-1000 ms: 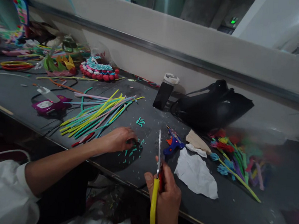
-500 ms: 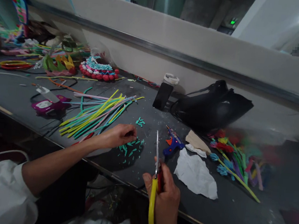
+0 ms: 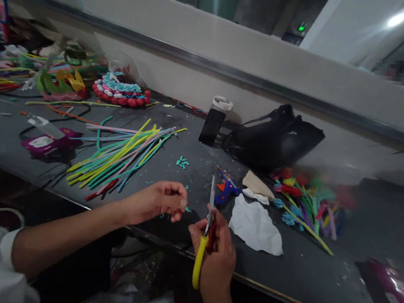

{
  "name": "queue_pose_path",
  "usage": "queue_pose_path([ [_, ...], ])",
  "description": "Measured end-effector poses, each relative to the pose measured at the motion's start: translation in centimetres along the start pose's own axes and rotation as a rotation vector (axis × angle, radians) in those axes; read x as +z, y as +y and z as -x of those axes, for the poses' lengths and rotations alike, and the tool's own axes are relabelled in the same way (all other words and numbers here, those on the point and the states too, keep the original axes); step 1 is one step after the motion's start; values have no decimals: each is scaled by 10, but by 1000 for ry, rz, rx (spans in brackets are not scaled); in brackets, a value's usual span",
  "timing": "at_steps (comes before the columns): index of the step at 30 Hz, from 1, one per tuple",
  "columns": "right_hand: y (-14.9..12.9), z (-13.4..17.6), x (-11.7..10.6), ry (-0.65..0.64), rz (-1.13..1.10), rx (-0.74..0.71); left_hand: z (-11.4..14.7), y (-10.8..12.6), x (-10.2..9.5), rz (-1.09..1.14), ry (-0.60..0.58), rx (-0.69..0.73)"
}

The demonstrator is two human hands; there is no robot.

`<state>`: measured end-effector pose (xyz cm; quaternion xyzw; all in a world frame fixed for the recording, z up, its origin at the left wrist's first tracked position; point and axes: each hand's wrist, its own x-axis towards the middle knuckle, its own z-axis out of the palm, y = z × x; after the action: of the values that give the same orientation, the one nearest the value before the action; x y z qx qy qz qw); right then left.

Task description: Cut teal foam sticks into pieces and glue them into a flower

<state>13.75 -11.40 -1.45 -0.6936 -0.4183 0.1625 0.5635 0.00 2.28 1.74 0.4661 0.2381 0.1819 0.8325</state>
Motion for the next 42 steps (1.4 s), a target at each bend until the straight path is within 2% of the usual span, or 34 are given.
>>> queue_pose_path([
  [2, 3, 1, 1, -15, -21, -9, 1, -7, 8, -44, 0, 16],
  [5, 10, 3, 1, -20, 75, -51, 2, -17, 13, -121, -3, 33],
  [11, 7, 3, 0, -20, 140, -249, 0, -22, 6, -343, -90, 40],
  [14, -1, 1, -1, -48, 111, -240, 1, -18, 3, -454, -151, 36],
  [16, -4, -2, -4, -40, 112, -220, 2, -15, 3, -459, -139, 16],
  [20, -3, -10, -14, 107, 220, -207, 2, -10, 4, -209, -42, -16],
  [23, 5, -11, -18, 184, 356, -245, 2, -8, 4, 45, 34, 23],
  [28, 18, -3, -10, 44, 506, -431, 6, -9, 11, 281, 104, 88],
  [32, 17, 3, -1, -3, 550, -543, 10, -9, 17, 372, 86, 120],
  [36, 15, 5, 3, -6, 553, -581, 13, -11, 22, 414, 57, 135],
  [42, 18, 7, 5, -25, 541, -543, 15, -15, 24, 426, 24, 131],
])
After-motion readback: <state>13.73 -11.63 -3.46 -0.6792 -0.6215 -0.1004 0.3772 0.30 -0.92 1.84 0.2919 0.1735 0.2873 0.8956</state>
